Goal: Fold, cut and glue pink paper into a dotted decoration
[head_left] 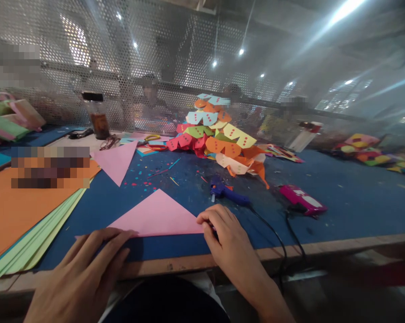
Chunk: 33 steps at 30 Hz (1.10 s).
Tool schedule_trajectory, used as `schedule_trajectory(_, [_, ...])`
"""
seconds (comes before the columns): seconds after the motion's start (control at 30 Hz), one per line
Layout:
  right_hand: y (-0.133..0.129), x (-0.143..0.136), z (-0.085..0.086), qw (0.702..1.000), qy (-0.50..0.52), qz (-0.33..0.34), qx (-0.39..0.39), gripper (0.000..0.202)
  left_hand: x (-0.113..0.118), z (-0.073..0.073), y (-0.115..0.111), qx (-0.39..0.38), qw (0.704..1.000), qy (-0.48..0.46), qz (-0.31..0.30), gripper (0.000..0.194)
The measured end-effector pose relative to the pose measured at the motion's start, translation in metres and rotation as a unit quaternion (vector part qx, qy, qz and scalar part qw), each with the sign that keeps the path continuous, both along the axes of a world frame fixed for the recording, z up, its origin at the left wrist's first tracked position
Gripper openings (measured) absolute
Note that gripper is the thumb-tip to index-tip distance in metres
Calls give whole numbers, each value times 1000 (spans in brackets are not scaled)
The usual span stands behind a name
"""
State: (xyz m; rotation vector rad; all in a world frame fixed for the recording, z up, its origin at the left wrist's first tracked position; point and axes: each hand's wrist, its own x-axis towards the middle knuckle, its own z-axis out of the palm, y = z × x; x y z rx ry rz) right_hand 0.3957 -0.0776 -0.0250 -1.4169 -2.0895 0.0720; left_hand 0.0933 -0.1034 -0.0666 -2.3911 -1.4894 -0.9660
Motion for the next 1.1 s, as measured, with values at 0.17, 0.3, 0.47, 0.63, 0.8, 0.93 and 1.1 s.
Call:
schedule_trajectory(0.17, [0,0,-1,1000,6,7,8,24,9,-4,-10,9,998,66,-20,63])
schedule_trajectory(0.3, [0,0,-1,1000,12,10,3,24,13,-10,-10,17,997,65,-25,73])
schedule_trajectory(0.47, [0,0,0,1000,12,9,-1,25,16,-11,-9,50,995,81,-36,82])
schedule_trajectory(0.63, [0,0,0,1000,18,11,-5,26,15,-9,-8,65,992,99,-37,85])
schedule_trajectory(0.8, [0,1,1,1000,21,14,-11,26,14,-7,-7,66,987,143,-37,77])
schedule_trajectory(0.93, [1,1,1,1000,19,14,-13,26,18,-4,-7,88,984,151,-30,65])
schedule_trajectory(1.1, [1,2,-1,1000,16,18,-6,29,28,4,-6,120,982,138,-45,52])
